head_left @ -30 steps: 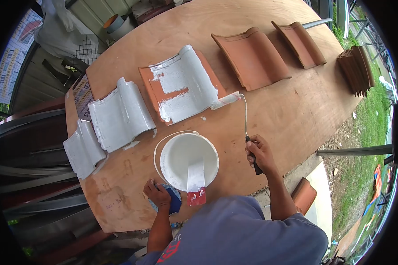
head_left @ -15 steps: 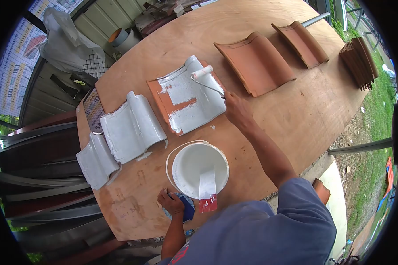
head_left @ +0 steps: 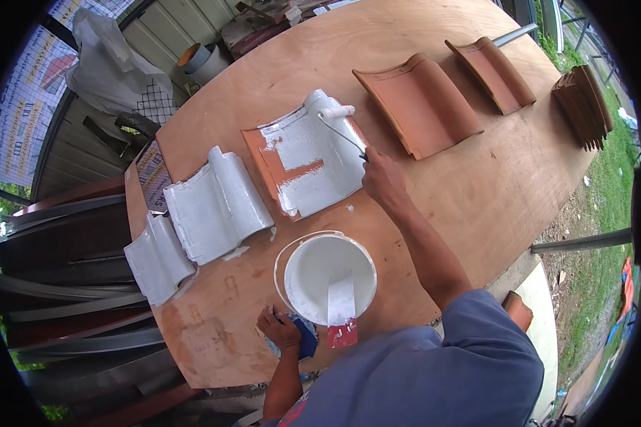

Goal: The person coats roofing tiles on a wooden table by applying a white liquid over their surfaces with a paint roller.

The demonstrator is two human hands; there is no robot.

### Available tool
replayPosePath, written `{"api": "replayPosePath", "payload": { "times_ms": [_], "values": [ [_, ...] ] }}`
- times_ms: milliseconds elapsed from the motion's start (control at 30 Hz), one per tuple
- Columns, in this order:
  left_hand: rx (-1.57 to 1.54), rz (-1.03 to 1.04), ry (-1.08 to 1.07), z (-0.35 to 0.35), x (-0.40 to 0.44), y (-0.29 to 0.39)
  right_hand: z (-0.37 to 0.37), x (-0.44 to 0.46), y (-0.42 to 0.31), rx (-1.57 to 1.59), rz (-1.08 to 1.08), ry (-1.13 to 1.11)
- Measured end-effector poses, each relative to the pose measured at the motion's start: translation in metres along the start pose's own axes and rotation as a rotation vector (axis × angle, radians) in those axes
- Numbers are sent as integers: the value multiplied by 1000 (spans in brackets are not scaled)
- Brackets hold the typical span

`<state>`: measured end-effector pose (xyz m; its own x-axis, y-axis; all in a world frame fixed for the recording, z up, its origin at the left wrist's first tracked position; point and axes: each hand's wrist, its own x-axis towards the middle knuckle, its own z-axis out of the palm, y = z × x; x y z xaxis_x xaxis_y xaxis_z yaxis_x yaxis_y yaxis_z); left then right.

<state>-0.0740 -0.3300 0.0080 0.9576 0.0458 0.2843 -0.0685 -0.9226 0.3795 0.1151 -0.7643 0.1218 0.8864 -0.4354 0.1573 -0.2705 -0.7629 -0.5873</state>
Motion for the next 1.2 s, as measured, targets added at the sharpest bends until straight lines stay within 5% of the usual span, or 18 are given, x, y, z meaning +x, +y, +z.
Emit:
{"api": "replayPosePath", "payload": {
  "times_ms": [133, 367, 533, 900, 1133, 1200],
  "values": [
    [7, 33, 12, 4, 1, -4, -17, -24, 4, 180, 102, 29],
    [5, 1, 6, 5, -1, -2, 11, 78, -3, 248, 211, 93],
    [-3, 51, 22, 8, -2, -8, 1, 42, 15, 485, 380, 22],
    [24, 56, 54, 14, -4, -10, -29, 59, 17, 623, 375, -107],
    [19, 33, 56, 10, -4, -5, -40, -62, 42, 653, 457, -54],
    [31, 47, 50, 10, -5, -6, -26, -108, 63, 475, 300, 71]
  ]
}}
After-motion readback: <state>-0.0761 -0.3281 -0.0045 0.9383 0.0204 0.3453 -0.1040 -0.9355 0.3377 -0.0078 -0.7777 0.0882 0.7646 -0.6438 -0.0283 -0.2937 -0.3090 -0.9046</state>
